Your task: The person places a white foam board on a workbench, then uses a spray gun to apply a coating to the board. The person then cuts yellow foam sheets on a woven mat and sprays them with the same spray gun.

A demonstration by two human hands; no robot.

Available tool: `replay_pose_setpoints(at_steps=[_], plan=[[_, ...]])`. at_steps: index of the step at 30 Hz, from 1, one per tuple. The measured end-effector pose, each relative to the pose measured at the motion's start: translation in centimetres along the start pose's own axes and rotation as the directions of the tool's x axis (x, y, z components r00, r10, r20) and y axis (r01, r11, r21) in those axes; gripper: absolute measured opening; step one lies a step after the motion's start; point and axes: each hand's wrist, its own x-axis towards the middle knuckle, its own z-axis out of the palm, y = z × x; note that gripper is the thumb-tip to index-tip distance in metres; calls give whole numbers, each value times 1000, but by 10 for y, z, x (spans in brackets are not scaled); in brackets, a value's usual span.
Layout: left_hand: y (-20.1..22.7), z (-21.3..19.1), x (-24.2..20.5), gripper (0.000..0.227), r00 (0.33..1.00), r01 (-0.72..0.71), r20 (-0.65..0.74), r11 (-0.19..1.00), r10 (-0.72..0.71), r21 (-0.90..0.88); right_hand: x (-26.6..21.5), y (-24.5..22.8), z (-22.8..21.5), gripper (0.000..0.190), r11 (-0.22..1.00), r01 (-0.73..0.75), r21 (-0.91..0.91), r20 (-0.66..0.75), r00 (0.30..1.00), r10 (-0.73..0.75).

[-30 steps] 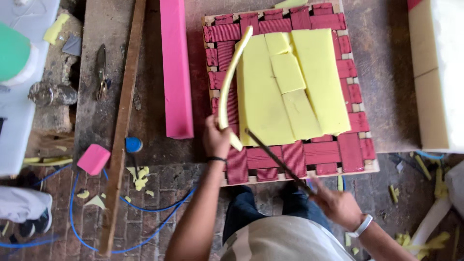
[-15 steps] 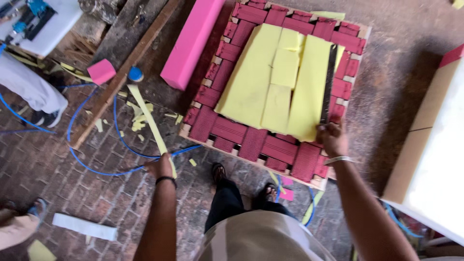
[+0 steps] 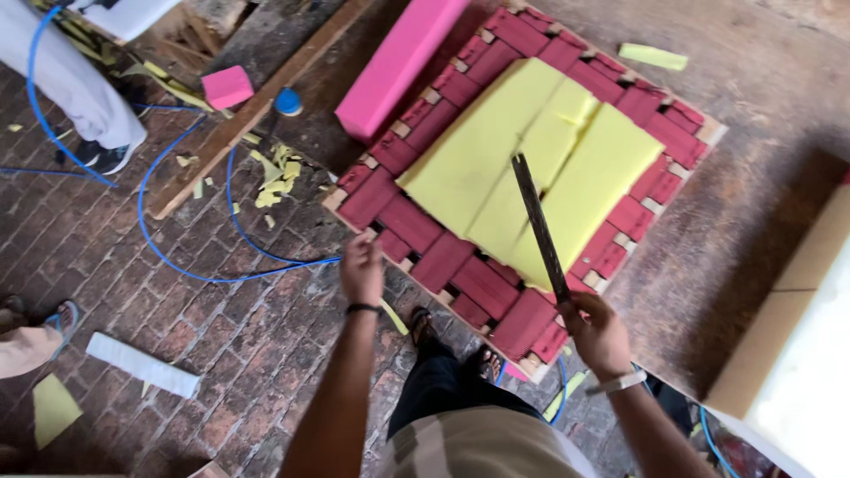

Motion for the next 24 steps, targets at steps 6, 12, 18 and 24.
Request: replay_pose_setpoints(at_steps=[6, 12, 18, 24], plan=[[51, 49, 31, 34, 957, 200, 210, 979, -202, 27, 87, -105, 50, 30, 931, 144, -336, 195, 977, -80], [82, 69, 53, 32, 925, 275, 242, 956, -293, 104, 150, -149, 100, 31, 791, 361, -494, 240, 931, -275], [87, 75, 63, 24, 937, 268, 189, 952, -293, 145, 134, -165, 97, 34, 765, 282, -579, 264, 953, -152], [67, 84, 62, 19, 949, 261, 174, 965, -263, 31, 135, -151, 68, 34, 728, 400, -557, 341, 909, -238]])
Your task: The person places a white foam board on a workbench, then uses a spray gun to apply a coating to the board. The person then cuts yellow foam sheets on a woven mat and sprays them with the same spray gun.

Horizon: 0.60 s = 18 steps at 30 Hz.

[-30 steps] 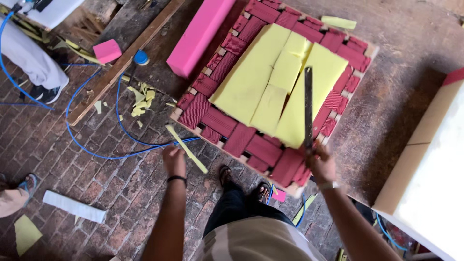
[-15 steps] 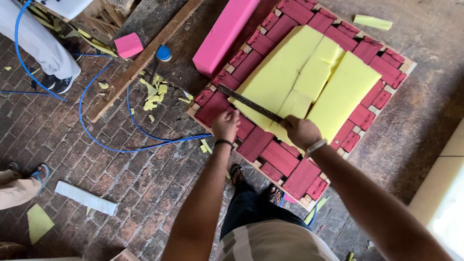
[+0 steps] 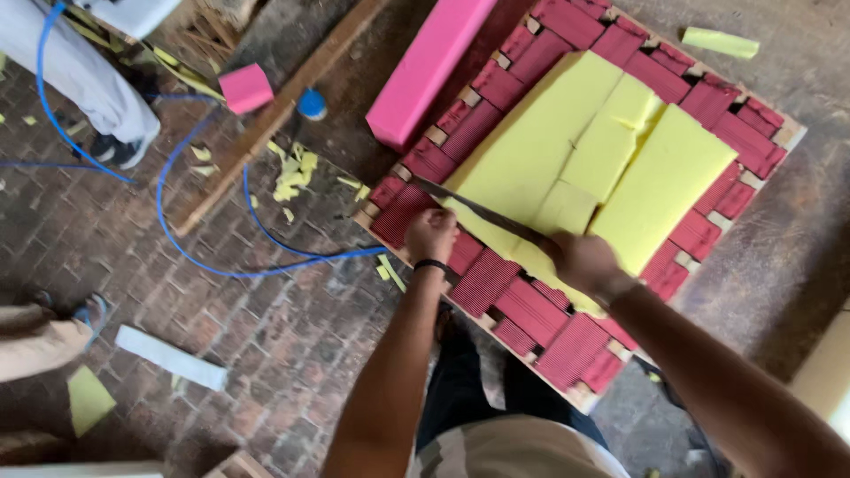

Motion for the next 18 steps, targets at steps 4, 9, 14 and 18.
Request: replay_pose_setpoints(at_steps=[4, 9, 14, 18], plan=[[-24, 14, 11, 19, 999, -30, -48, 981, 21, -191, 24, 9, 17, 37, 1000, -18, -8, 84, 996, 19], [-48, 22, -4, 18, 998, -42, -54, 913, 22, -406, -51, 78, -4, 33, 993, 121, -13, -3, 993, -121], [-49, 16, -27, 21, 974, -116, -225, 931, 38, -345, -14, 87, 28, 30, 966, 257, -26, -70, 964, -258], [-49, 18, -34, 23, 960, -125, -279, 924, 21, -360, -26, 108, 34, 28, 987, 156, -26, 66, 986, -154]])
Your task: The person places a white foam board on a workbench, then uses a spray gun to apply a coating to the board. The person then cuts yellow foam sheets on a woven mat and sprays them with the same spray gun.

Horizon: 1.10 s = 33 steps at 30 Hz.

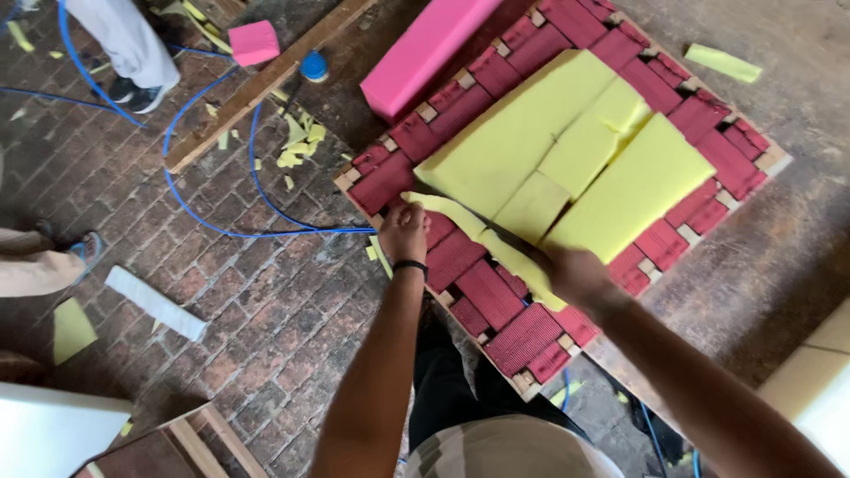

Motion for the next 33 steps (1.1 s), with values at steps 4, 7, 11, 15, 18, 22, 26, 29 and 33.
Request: replay_pose_setpoints(at_steps=[4, 7, 11, 15, 18, 22, 26, 29, 33], plan=[[2, -13, -9, 20, 1000, 13, -19, 994, -15, -113, -71, 27, -30, 32, 988, -147, -53, 155, 976, 154], [8, -23, -21, 19, 998, 29, -55, 993, -36, -117, -55, 17, -18, 32, 997, -60, -58, 66, 996, 63], [14, -24, -37, 22, 988, 41, -146, 995, -53, -87, -45, 29, -7, 35, 999, 6, -38, 87, 996, -3], [17, -47, -52, 20, 990, 81, -110, 990, -93, -113, -132, 71, -35, 37, 972, -222, -80, 254, 938, 236], [11, -65, -61, 14, 993, 58, -90, 988, -72, -144, -130, 65, -26, 35, 987, -158, -35, 186, 969, 162], [-6, -57, -68, 18, 994, -101, -47, 994, 100, -27, -96, 55, 11, 33, 989, -131, 61, 88, 988, 126], [-16, -25, -88, 26, 979, 200, 26, 977, -203, 69, -165, 89, 10, 27, 967, -252, 33, 161, 956, 244], [-12, -16, -128, 38, 968, -168, 239, 904, 76, 393, -204, 100, 9, 29, 934, -358, 22, 270, 901, 339], [10, 6, -162, 66, 918, -353, 384, 637, 96, 685, -186, 86, 20, 23, 982, -90, 164, -73, 992, 103]])
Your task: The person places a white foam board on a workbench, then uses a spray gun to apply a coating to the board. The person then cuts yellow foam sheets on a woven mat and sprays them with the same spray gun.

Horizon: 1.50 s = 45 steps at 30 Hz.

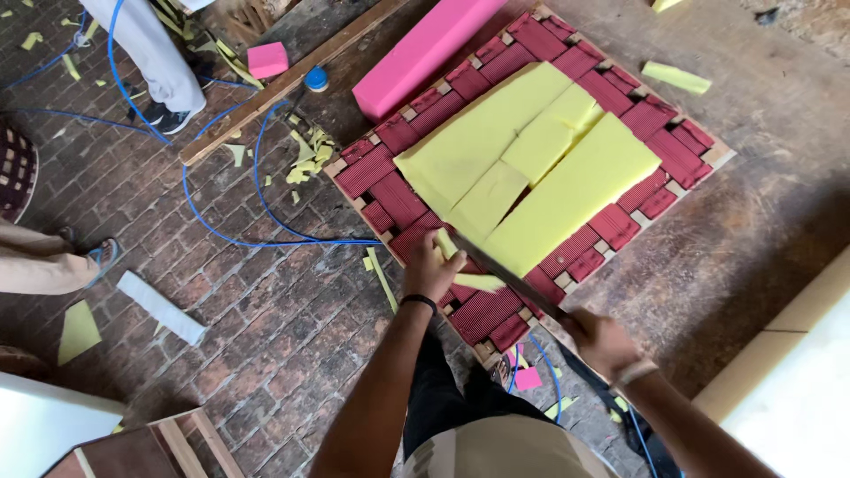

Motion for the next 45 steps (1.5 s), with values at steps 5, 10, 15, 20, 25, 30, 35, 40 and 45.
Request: replay_pose_setpoints(at_steps=[5, 10, 15, 20, 25, 30, 35, 40, 45], plan=[[23, 14, -5, 101, 993, -80, -64, 966, 99, 244, -2, -12, 1, 20, 926, -140, 350, -58, 984, 171], [23, 18, 7, 73, 998, 21, 54, 971, -35, 240, 14, 4, -25, 17, 734, -224, 642, -127, 912, 390], [18, 4, -35, 31, 977, -54, 214, 985, 17, 166, 80, 52, -38, 31, 653, -19, 757, -238, 923, 302], [7, 0, -78, 17, 970, -165, 212, 965, 121, 205, 156, 92, -57, 26, 595, -89, 799, -226, 872, 434], [-34, -34, -74, 21, 927, 374, 42, 925, -372, -61, 188, 85, -67, 35, 961, -192, 197, -526, 807, 269], [-47, -49, -72, 65, 781, 230, -624, 937, -16, 263, 194, 58, -62, 44, 955, -294, 45, -473, 836, 279], [-10, -24, -87, 83, 962, -87, -246, 988, 117, 128, 187, 53, -60, 54, 930, -360, 74, -397, 845, 358], [29, 19, -132, 142, 890, -309, 440, 868, 120, 390, 186, 49, -72, 65, 939, -342, 25, -340, 881, 329], [14, 27, -138, 137, 908, -392, 306, 840, 286, 375, 179, 51, -67, 56, 954, -289, -84, -423, 877, 228]])
